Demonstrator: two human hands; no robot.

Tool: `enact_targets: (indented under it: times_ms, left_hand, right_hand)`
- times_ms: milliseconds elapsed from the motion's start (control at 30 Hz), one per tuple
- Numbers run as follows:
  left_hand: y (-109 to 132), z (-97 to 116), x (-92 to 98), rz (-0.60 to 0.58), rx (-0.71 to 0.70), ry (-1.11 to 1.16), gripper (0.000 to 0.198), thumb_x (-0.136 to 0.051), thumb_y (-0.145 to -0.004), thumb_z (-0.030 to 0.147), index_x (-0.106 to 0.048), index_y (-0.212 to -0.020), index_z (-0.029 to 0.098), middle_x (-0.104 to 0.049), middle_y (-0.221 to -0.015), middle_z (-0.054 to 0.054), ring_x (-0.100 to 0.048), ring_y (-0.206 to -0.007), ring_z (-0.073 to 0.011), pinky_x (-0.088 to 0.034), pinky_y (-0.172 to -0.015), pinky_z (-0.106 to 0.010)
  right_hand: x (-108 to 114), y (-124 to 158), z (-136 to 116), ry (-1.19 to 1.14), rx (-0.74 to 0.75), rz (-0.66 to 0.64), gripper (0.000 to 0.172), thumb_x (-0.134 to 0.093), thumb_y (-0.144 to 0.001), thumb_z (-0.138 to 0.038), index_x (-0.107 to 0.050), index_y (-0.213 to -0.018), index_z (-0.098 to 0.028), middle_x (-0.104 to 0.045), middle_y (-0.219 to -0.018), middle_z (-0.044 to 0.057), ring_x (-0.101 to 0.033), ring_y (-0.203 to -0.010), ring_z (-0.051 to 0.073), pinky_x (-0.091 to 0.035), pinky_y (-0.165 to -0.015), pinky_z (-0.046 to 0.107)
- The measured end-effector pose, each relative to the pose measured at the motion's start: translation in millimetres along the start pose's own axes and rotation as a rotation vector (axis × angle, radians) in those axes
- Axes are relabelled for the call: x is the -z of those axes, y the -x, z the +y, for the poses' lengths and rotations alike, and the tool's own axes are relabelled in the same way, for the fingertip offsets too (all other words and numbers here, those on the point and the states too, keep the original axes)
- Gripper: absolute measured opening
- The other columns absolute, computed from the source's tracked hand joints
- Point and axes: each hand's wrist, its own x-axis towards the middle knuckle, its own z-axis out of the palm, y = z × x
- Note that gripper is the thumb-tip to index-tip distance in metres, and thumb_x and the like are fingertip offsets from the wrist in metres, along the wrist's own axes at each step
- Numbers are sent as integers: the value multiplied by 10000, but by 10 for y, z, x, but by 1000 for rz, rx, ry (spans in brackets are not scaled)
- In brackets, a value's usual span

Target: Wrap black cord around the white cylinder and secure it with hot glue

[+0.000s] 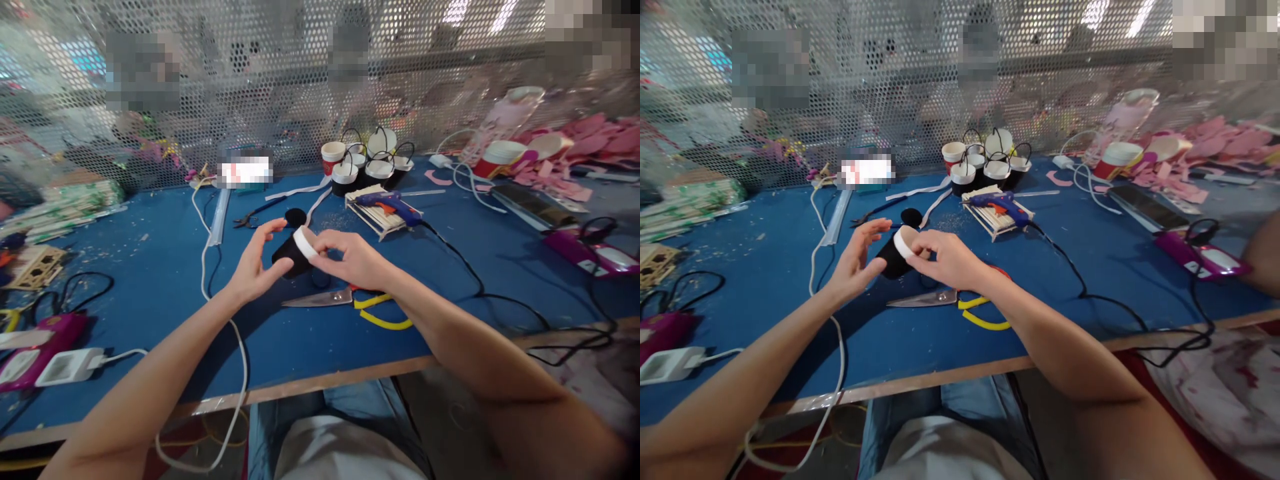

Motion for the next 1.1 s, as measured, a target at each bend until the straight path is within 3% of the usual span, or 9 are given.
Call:
enact_targets:
  times_ms: [100, 233, 367, 600, 767, 933, 1000, 1100]
  left_hand:
    - [-7, -23, 26, -116, 88, 203, 510, -402, -869, 480, -398, -1298, 204, -488, -1285, -130, -439, -1198, -268, -316, -1000, -426]
    - [10, -58, 19, -177, 183, 202, 471, -349, -881, 499, -528, -1186, 189, -628, -1014, -83, -569, -930, -231, -424, -823, -351]
    - [7, -70, 5, -125, 256, 93, 402, -403, -866, 474, -637, -941, 156, -580, -653, -12, -505, -585, -136, -398, -554, -248]
    - [-1, -111, -12, 61, 205, -18, 213, -542, -812, 370, -601, -783, 167, -525, -594, 14, -429, -515, -97, -325, -483, -219]
    - [26, -3, -14, 83, 83, -119, 140, -560, -808, 312, -601, -772, 183, -558, -601, 14, -434, -499, -95, -341, -511, -231]
    - [55, 68, -58, -111, -344, -420, 150, -488, -848, 273, -590, -764, 201, -566, -597, -16, -488, -549, -136, -376, -565, -275]
    - [62, 64, -72, -184, -419, -483, 175, -449, -866, 262, -589, -779, 202, -543, -594, -18, -488, -567, -146, -375, -580, -288]
    - [54, 47, -59, -244, -424, -529, 202, -460, -858, 344, -601, -822, 204, -540, -631, -29, -506, -635, -172, -394, -657, -329]
  right_hand:
    - [23, 3, -19, 69, 144, -106, 126, -523, -816, -272, -569, -733, -187, -585, -763, 27, -527, -751, 140, -415, -716, 286]
    - [72, 8, -57, 64, 97, -134, 134, -515, -822, -273, -571, -735, -188, -579, -745, 19, -524, -717, 131, -417, -688, 273]
    - [160, 7, -93, 23, -7, -86, 138, -512, -814, -256, -537, -704, -177, -573, -747, 18, -524, -699, 123, -411, -670, 260]
    - [185, -27, -64, 187, 1, 16, 115, -523, -785, -225, -541, -682, -178, -556, -695, 16, -485, -649, 121, -375, -622, 258]
    - [115, -40, 20, 192, -97, 143, 126, -525, -788, -248, -554, -690, -174, -564, -698, 15, -489, -634, 119, -369, -603, 257]
    - [62, -62, 140, 2, -210, 238, 163, -522, -792, -305, -582, -736, -164, -578, -692, 10, -492, -622, 119, -388, -607, 259]
    - [49, -73, 188, -75, -223, 260, 183, -530, -786, -328, -584, -744, -158, -572, -681, 8, -492, -615, 119, -396, -610, 262]
    - [42, -84, 231, -96, -223, 289, 196, -546, -776, -348, -578, -731, -160, -554, -662, 1, -483, -604, 117, -395, -602, 262]
